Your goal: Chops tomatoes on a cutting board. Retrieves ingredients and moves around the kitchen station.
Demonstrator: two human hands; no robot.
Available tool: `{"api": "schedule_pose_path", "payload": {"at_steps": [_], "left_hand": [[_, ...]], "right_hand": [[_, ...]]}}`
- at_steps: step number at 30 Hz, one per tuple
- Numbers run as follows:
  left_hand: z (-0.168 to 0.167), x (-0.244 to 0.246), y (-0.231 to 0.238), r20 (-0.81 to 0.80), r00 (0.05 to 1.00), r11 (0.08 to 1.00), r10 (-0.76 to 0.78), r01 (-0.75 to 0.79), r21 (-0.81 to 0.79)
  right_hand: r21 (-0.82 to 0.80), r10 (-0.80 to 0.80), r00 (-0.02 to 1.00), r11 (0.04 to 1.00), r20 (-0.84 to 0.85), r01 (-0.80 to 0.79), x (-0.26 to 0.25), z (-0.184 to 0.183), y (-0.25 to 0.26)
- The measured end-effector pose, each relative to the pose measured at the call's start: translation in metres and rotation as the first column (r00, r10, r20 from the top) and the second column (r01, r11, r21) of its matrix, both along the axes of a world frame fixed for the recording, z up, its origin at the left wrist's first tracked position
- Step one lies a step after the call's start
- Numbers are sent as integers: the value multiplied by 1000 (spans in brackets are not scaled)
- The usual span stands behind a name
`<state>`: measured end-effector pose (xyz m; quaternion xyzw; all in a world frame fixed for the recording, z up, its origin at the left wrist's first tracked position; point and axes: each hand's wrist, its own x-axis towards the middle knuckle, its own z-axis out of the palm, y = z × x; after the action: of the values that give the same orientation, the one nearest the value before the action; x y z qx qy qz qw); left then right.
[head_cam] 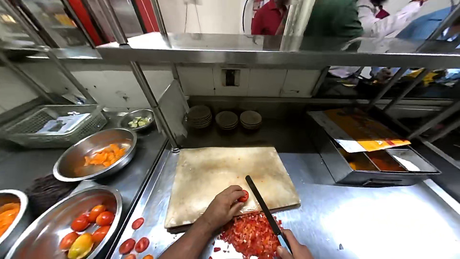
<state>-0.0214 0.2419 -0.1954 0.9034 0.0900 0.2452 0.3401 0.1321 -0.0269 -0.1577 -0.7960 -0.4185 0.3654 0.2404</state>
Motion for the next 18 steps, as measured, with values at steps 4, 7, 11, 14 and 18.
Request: {"api": "schedule_pose_path", "payload": {"at_steps": [4, 7, 11, 14, 18], "left_hand": [[-2, -1, 5, 88, 996, 996, -6, -2, 92], [-6, 3, 8, 139, 989, 992, -52, 35, 125], [-6, 8, 8, 150, 985, 989, -80, 60, 132], [-7, 10, 9, 153, 986, 992, -71, 53, 114], [-10, 11, 10, 160, 984, 993, -73, 57, 102]], "right_hand": [[-52, 51, 999, 997, 14, -51, 2, 8, 9], [-93, 106, 992, 991, 74, -99, 2, 25, 13], [-281, 215, 964, 945, 157, -165, 7, 59, 17], [-391, 254, 956, 903, 147, -180, 6, 72, 40], [-389, 259, 962, 898, 88, -206, 3, 38, 92]]}}
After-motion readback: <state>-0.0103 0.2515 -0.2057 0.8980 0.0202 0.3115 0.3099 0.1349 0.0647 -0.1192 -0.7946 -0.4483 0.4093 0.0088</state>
